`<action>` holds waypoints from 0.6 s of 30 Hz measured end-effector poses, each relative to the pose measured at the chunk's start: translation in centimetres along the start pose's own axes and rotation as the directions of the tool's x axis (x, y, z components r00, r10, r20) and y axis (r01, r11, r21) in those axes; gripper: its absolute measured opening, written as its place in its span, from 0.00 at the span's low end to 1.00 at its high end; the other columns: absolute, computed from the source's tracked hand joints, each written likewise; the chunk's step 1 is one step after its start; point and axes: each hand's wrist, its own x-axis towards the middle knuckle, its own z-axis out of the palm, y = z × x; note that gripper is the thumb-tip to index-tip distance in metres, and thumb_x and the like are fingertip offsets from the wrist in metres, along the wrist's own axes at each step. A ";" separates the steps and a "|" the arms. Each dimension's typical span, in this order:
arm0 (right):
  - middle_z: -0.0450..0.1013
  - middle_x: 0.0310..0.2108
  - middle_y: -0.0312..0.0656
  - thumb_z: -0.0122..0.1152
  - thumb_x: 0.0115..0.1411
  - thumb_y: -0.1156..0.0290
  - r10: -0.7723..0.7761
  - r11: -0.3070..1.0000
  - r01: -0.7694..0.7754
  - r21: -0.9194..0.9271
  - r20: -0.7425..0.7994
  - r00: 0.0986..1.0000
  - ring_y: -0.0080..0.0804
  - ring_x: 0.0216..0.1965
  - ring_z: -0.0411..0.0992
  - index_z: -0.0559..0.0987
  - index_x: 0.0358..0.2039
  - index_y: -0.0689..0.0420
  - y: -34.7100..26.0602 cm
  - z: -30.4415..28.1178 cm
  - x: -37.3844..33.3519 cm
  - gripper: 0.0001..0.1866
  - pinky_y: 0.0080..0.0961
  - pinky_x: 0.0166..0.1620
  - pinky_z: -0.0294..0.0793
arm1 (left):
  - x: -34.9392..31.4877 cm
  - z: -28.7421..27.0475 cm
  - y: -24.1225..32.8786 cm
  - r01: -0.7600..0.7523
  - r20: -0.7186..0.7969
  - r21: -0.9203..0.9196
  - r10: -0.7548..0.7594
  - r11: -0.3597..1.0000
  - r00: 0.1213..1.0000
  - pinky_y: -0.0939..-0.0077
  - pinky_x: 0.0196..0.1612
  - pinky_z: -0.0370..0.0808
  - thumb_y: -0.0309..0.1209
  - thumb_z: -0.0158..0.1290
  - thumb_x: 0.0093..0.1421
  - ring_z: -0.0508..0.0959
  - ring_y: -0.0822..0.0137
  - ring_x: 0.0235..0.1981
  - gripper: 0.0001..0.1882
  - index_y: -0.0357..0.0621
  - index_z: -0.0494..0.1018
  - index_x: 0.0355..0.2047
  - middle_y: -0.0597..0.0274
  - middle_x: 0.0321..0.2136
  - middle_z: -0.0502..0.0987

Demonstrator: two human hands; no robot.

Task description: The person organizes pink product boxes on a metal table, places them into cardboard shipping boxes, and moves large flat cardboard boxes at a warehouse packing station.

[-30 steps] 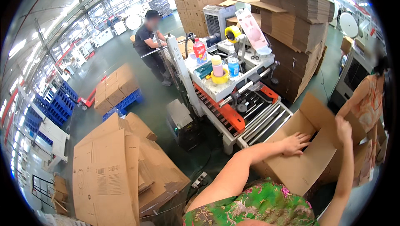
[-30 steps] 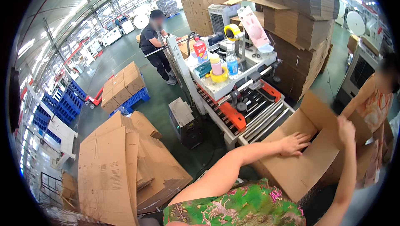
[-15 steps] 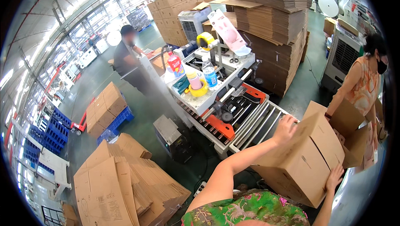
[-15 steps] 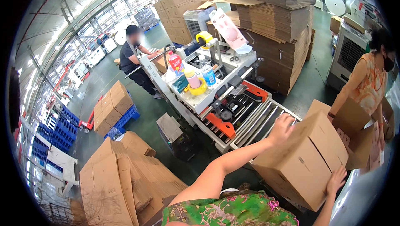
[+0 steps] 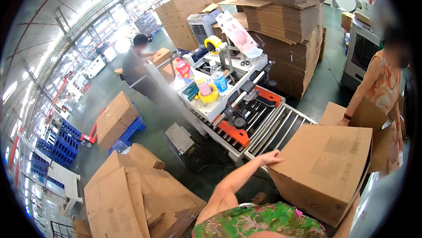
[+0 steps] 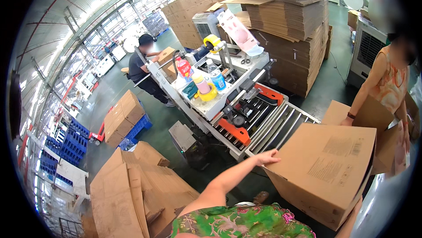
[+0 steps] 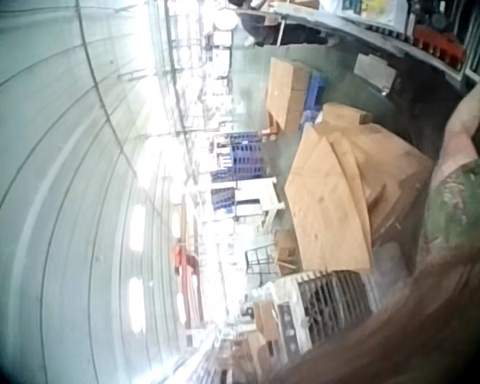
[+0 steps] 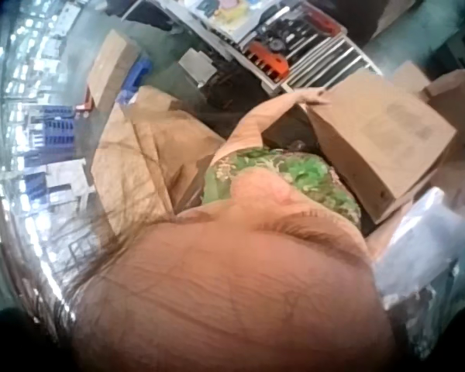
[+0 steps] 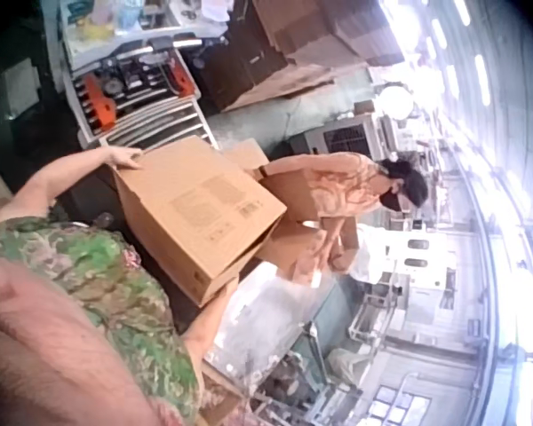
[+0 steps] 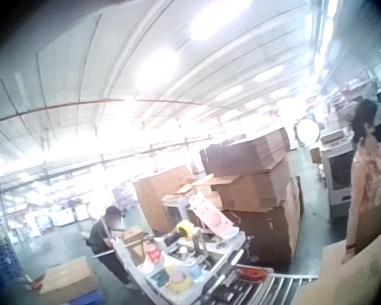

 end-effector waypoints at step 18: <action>0.52 0.65 0.45 0.36 0.54 0.26 0.221 0.918 -0.311 0.247 0.332 0.917 0.47 0.66 0.45 0.51 0.67 0.46 -0.7 13.8 -3.8 0.49 0.64 0.60 0.41 | -11.3 21.3 23.7 -0.159 0.268 0.495 0.024 0.854 0.963 0.68 0.26 0.74 0.30 0.48 0.57 0.77 0.61 0.30 0.28 0.36 0.47 0.53 0.41 0.38 0.67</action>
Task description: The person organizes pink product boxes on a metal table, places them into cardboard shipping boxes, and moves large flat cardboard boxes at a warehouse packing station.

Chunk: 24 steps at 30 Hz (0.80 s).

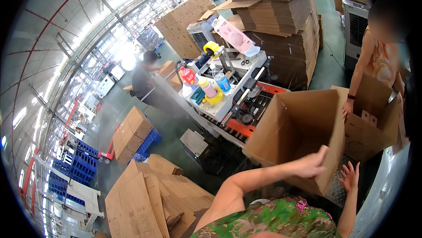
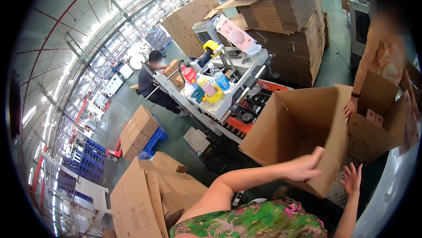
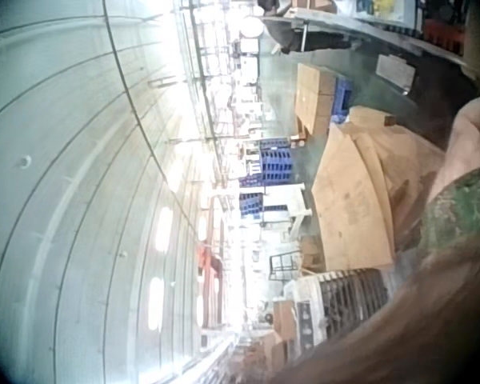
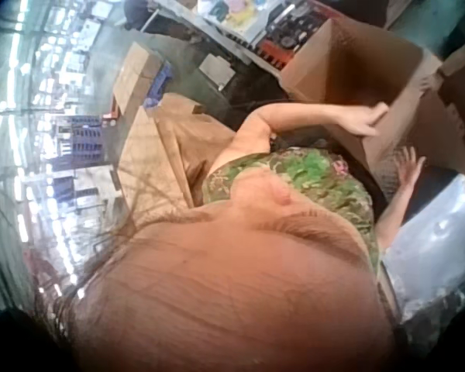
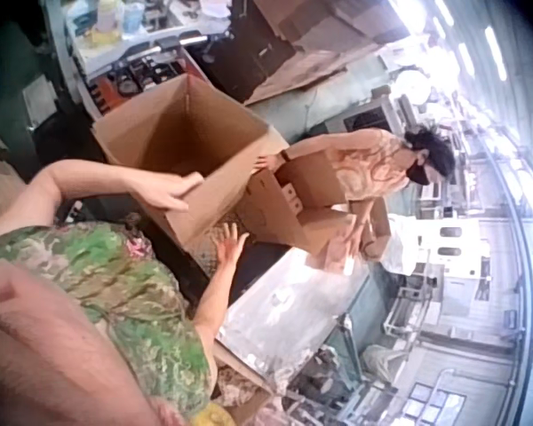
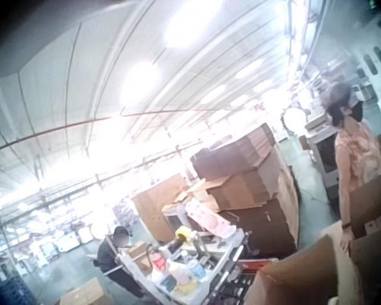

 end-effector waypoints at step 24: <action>0.74 0.44 0.45 0.62 0.45 0.74 -0.187 0.967 0.159 -0.201 -0.125 0.974 0.40 0.42 0.75 0.69 0.51 0.65 -5.1 0.6 -6.4 0.29 0.35 0.46 0.76 | -0.3 -14.1 -40.0 0.160 -0.389 -0.480 -0.373 0.862 0.842 0.70 0.49 0.71 0.38 0.57 0.58 0.75 0.65 0.46 0.29 0.35 0.64 0.55 0.54 0.46 0.75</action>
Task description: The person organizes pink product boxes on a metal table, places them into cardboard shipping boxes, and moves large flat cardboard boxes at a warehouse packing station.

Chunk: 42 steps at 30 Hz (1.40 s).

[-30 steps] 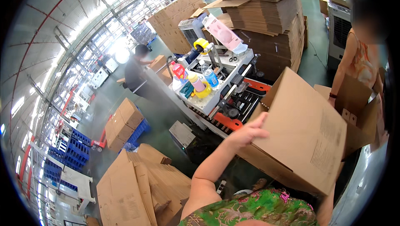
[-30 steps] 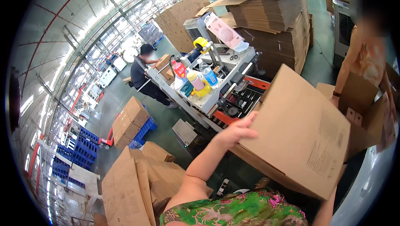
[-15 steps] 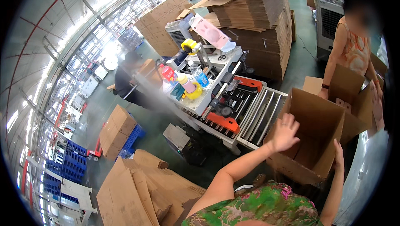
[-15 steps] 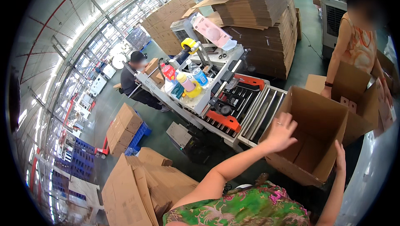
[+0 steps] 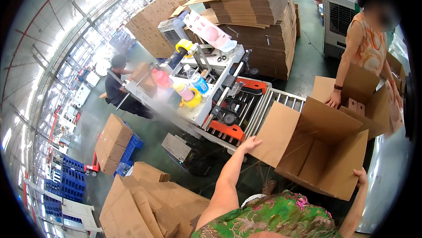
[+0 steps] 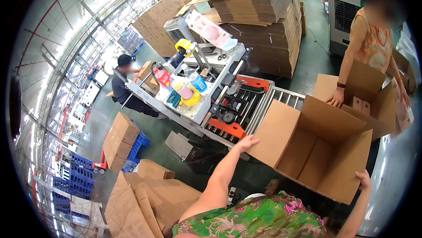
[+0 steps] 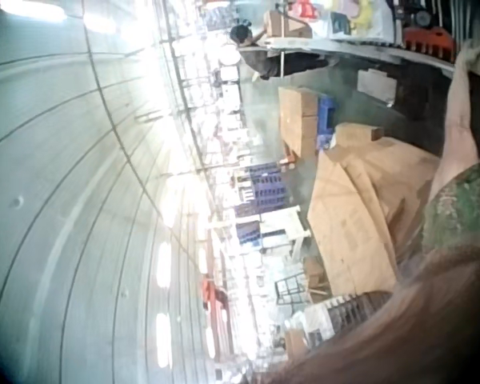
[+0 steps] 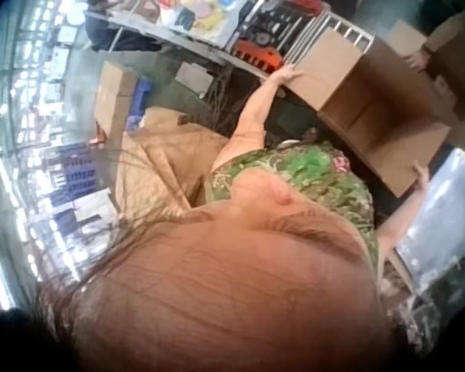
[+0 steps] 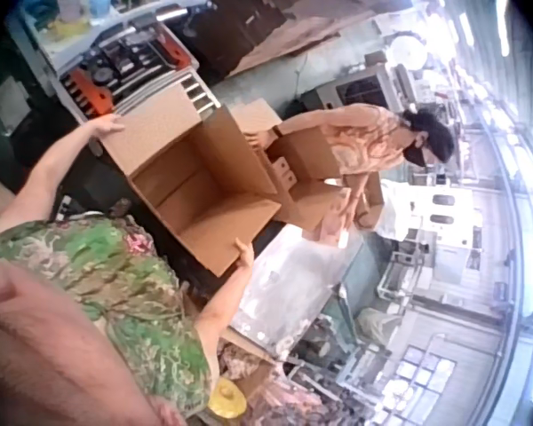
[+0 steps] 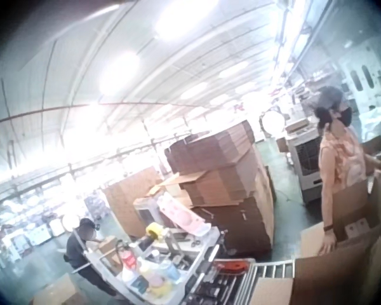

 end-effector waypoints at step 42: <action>0.60 0.55 0.67 0.51 0.57 0.41 -0.242 0.042 -0.571 -0.820 -0.562 0.791 0.61 0.54 0.62 0.57 0.61 0.65 14.7 -4.2 5.8 0.44 0.47 0.55 0.64 | -0.4 12.7 -3.6 0.182 0.047 0.699 -0.299 0.691 0.953 0.50 0.65 0.45 0.52 0.55 0.51 0.37 0.32 0.65 0.61 0.53 0.18 0.64 0.36 0.66 0.29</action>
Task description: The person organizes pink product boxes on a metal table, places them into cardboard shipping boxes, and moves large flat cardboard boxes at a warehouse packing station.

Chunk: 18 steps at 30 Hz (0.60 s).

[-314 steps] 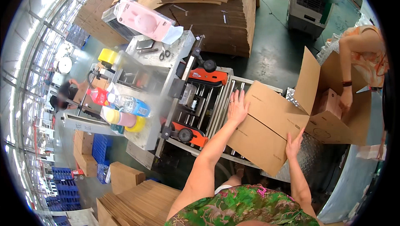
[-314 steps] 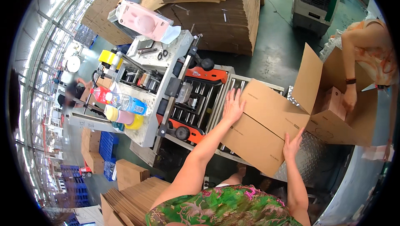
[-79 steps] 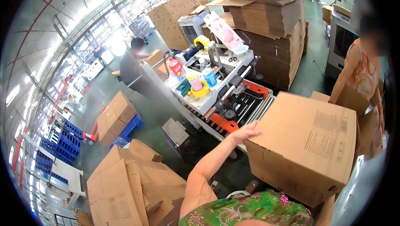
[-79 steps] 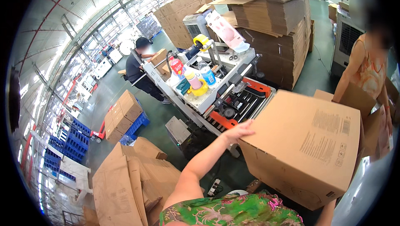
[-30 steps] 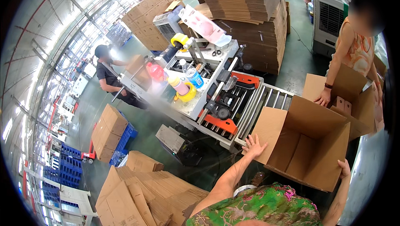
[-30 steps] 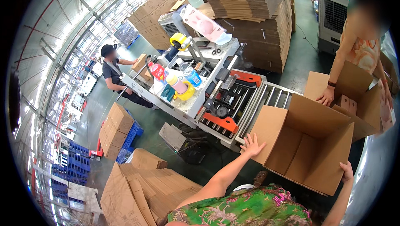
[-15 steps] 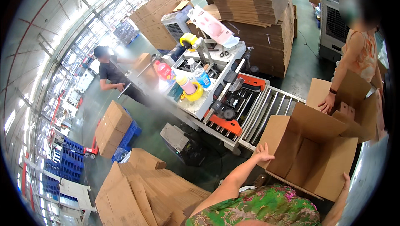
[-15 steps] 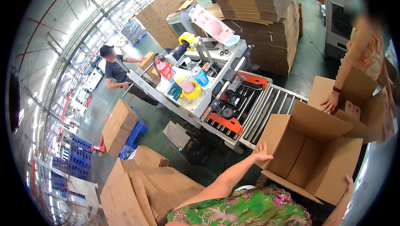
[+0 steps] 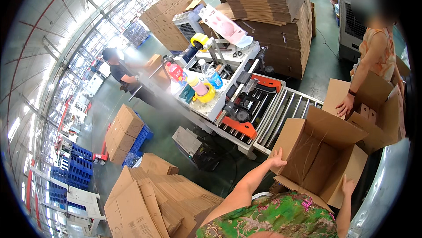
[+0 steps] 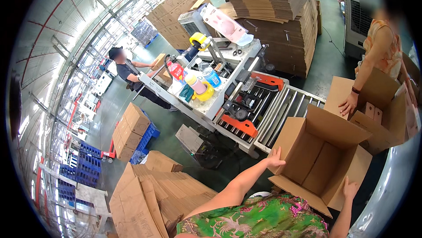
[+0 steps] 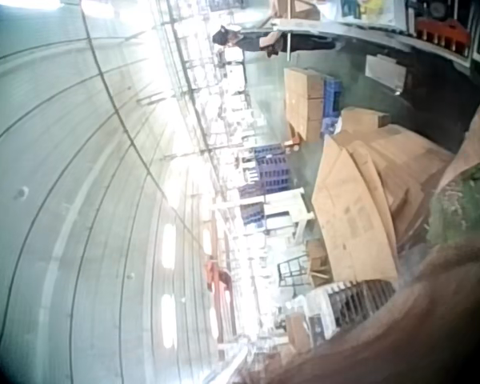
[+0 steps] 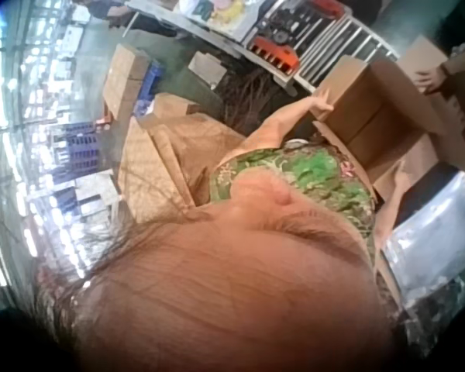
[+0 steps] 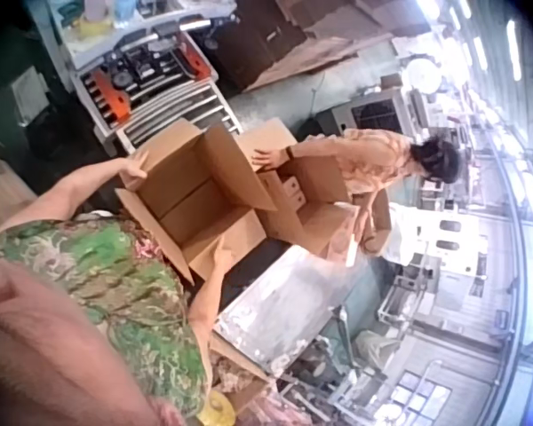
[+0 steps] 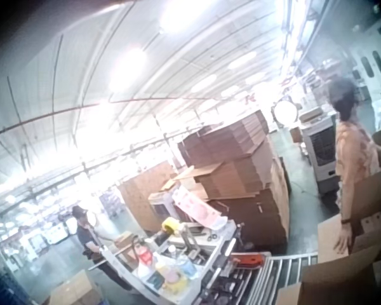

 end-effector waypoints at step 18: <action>0.70 0.47 0.63 0.59 0.57 0.57 -0.019 0.999 0.012 0.038 0.180 0.983 0.55 0.49 0.70 0.54 0.55 0.71 -7.5 -1.7 -0.9 0.37 0.43 0.52 0.70 | -5.4 -7.7 9.1 -0.305 0.156 0.263 0.271 0.915 0.950 0.58 0.65 0.54 0.61 0.54 0.51 0.51 0.41 0.64 0.53 0.31 0.49 0.63 0.31 0.62 0.49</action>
